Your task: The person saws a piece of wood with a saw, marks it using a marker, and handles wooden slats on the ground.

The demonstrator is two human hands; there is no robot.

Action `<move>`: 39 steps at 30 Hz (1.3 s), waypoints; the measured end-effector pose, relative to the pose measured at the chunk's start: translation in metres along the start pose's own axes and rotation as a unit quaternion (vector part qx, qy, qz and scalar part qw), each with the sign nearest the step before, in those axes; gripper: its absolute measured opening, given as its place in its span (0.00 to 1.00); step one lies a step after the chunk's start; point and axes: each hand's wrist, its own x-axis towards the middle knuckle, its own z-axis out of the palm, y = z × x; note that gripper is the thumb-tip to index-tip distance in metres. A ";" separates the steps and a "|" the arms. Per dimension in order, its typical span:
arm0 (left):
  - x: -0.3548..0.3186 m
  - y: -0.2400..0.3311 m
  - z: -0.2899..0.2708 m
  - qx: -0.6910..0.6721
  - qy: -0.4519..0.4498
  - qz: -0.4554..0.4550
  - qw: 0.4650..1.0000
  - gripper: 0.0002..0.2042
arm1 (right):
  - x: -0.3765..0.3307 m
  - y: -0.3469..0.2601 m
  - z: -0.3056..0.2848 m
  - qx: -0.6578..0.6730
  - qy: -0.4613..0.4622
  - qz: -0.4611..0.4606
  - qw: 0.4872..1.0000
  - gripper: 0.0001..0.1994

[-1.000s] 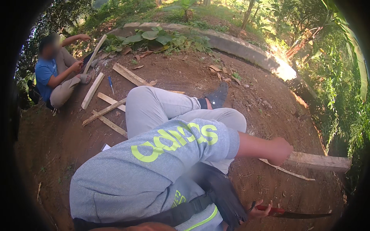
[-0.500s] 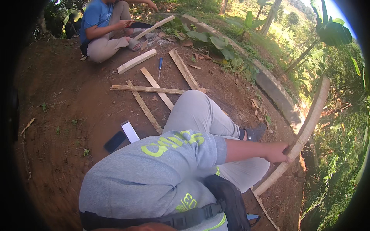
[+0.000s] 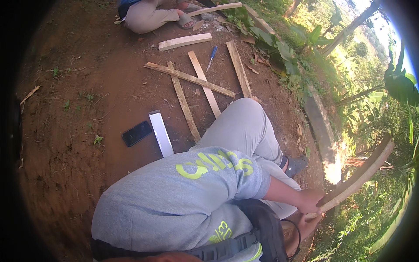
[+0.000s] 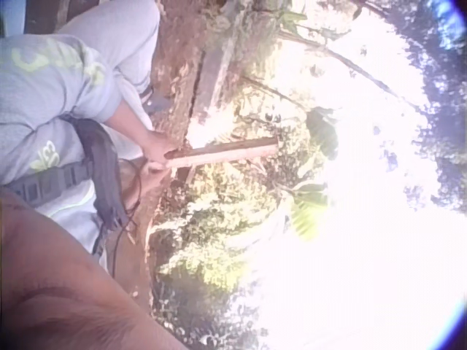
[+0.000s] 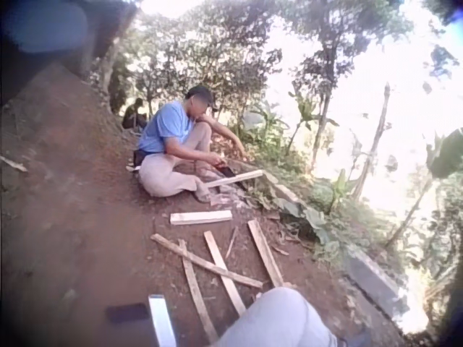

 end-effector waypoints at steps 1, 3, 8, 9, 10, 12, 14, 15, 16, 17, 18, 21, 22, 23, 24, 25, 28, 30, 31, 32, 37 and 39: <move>0.001 -0.005 0.005 -0.001 0.013 -0.005 1.000 0.29 | 0.002 0.007 0.008 -0.042 0.021 0.004 0.999 0.43; -0.005 -0.012 0.007 0.002 0.033 -0.019 0.999 0.29 | -0.004 -0.002 0.019 -0.055 0.057 0.014 0.997 0.41; -0.022 -0.014 -0.004 -0.007 0.007 -0.039 0.999 0.36 | -0.022 -0.021 0.042 0.038 0.101 0.062 0.992 0.40; -0.021 -0.016 -0.003 0.003 -0.001 -0.037 0.999 0.36 | -0.023 -0.025 0.042 0.038 0.092 0.056 0.993 0.40; -0.021 -0.017 -0.003 0.012 -0.009 -0.035 0.999 0.36 | -0.026 -0.029 0.043 0.017 0.105 0.074 0.992 0.38; -0.023 -0.010 -0.010 0.024 -0.053 -0.028 0.998 0.36 | -0.023 -0.014 0.039 0.052 0.105 0.105 0.988 0.35; -0.025 -0.006 -0.037 0.035 -0.111 -0.027 0.993 0.36 | -0.019 0.001 0.031 0.079 0.096 0.119 0.985 0.33; -0.024 -0.015 -0.058 0.064 -0.120 -0.008 0.991 0.35 | -0.019 0.007 0.027 0.089 0.087 0.118 0.985 0.32; -0.022 -0.028 -0.084 0.092 -0.128 0.010 0.987 0.35 | -0.019 0.016 0.023 0.099 0.076 0.117 0.985 0.32; -0.026 -0.033 -0.116 0.130 -0.112 0.020 0.985 0.35 | -0.021 0.030 0.016 0.098 0.086 0.120 0.984 0.32; -0.035 -0.037 -0.156 0.168 -0.075 0.030 0.982 0.33 | -0.025 0.047 0.009 0.098 0.095 0.123 0.983 0.32; -0.062 -0.063 -0.269 0.133 0.090 -0.067 0.985 0.25 | -0.055 0.106 -0.019 0.073 0.110 0.173 0.976 0.30; -0.076 -0.072 -0.308 0.132 0.144 -0.123 0.973 0.22 | -0.070 0.129 -0.028 0.044 0.113 0.193 0.974 0.29; -0.097 -0.099 -0.344 0.140 0.235 -0.149 0.950 0.21 | -0.077 0.142 -0.029 0.019 0.106 0.210 0.972 0.29; -0.122 -0.120 -0.379 0.154 0.306 -0.183 0.921 0.19 | -0.088 0.144 -0.027 -0.005 0.101 0.240 0.965 0.28; -0.148 -0.126 -0.411 0.119 0.338 -0.236 0.903 0.18 | -0.100 0.140 -0.022 -0.030 0.099 0.270 0.957 0.26; -0.242 -0.200 -0.492 0.078 0.446 -0.304 0.838 0.15 | -0.120 0.116 0.006 -0.085 0.065 0.330 0.938 0.25; -0.289 -0.220 -0.524 0.035 0.484 -0.369 0.793 0.16 | -0.128 0.106 0.030 -0.098 0.031 0.354 0.930 0.25; -0.308 -0.230 -0.539 0.040 0.496 -0.389 0.775 0.16 | -0.130 0.100 0.042 -0.098 0.016 0.363 0.927 0.25; -0.322 -0.240 -0.554 0.026 0.509 -0.402 0.761 0.16 | -0.131 0.094 0.054 -0.097 0.001 0.370 0.924 0.25; -0.326 -0.278 -0.624 0.066 0.523 -0.428 0.734 0.16 | -0.124 0.071 0.105 -0.090 -0.057 0.411 0.906 0.25; -0.309 -0.290 -0.654 0.099 0.511 -0.447 0.728 0.17 | -0.116 0.066 0.122 -0.086 -0.076 0.426 0.898 0.25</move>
